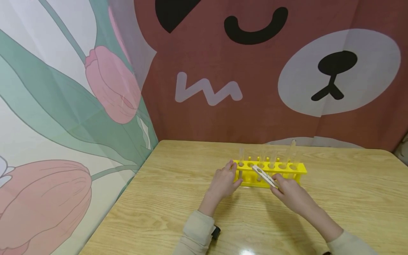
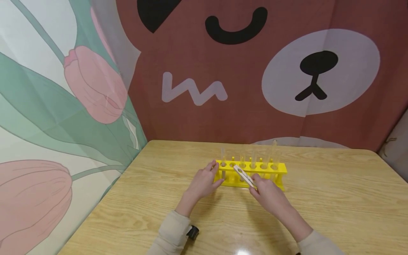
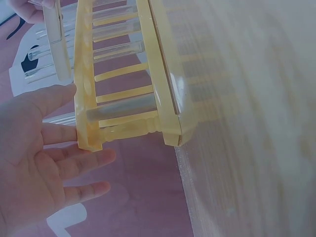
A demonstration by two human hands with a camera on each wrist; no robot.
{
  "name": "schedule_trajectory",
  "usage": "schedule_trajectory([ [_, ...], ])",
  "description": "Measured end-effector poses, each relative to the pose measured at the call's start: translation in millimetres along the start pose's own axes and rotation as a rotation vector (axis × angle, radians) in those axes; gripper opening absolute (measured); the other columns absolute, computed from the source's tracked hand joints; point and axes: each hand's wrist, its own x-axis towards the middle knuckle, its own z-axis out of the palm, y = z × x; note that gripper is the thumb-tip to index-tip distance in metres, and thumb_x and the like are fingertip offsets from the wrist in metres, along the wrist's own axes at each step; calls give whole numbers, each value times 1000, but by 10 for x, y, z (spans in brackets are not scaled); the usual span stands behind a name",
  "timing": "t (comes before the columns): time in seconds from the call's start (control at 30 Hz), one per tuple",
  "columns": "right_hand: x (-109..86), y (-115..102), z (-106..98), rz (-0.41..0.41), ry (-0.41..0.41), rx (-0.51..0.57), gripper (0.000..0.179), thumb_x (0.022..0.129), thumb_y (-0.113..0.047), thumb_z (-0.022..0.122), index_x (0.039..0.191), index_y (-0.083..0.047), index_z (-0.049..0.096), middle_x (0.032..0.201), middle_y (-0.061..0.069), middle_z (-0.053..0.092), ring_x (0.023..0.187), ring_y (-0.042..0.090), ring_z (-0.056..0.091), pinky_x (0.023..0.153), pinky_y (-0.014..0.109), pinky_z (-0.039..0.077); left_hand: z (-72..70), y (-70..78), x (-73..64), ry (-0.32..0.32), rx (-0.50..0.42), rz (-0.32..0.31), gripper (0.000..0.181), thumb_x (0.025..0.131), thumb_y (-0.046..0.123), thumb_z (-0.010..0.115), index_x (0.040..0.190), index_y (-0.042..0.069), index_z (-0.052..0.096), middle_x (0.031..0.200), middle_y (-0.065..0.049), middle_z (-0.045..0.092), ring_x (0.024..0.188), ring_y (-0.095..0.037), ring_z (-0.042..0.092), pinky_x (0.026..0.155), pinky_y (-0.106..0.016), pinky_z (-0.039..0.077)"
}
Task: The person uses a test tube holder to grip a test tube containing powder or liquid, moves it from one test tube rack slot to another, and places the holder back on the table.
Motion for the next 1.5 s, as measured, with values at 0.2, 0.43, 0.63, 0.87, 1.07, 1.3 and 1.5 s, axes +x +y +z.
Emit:
schedule_trajectory([
  [0.2,18,-7,-4,-2,-7,3,22,82,-6,60,99,5,52,53,-5,36,40,5,29,34,18,26,-10,2,0,-2,-17,-2,58,87,39,55,129,1,47,132,-15,43,100,-21,57,78,-34,46],
  [0.43,29,-16,-6,5,-17,8,23,83,-6,60,101,7,52,53,-5,37,40,5,29,34,18,26,-17,-1,-2,-3,-33,-3,57,87,39,56,128,0,47,132,-15,43,100,-21,57,77,-34,47],
  [0.63,33,-11,17,4,-4,4,25,82,-6,60,102,7,52,53,-5,37,40,5,28,35,18,26,-1,-4,-5,-2,-26,-3,57,87,39,55,128,1,47,131,-15,44,99,-21,57,76,-34,47],
  [0.87,39,-27,16,12,-22,10,26,84,-8,60,105,6,52,52,-5,38,38,5,28,34,18,25,7,-6,-11,30,-6,10,56,86,39,57,126,0,49,130,-15,45,96,-20,59,74,-33,48],
  [1.07,46,-30,12,4,-18,11,28,84,-7,60,108,6,51,51,-6,38,37,4,27,33,18,24,4,-10,-7,36,4,17,56,86,39,56,127,0,49,130,-15,45,96,-20,59,74,-33,48],
  [1.3,63,-26,23,-14,-16,-6,33,84,-6,59,114,2,49,50,-7,37,35,2,27,32,17,25,11,-12,-2,40,4,20,57,86,39,57,127,0,49,129,-16,46,96,-20,59,74,-33,48],
  [1.5,66,-16,29,-55,-6,-28,35,82,-5,61,116,-3,51,53,-7,40,36,2,27,33,17,27,4,-9,-3,30,-7,11,57,86,39,56,127,0,48,129,-15,46,98,-21,58,74,-34,47],
])
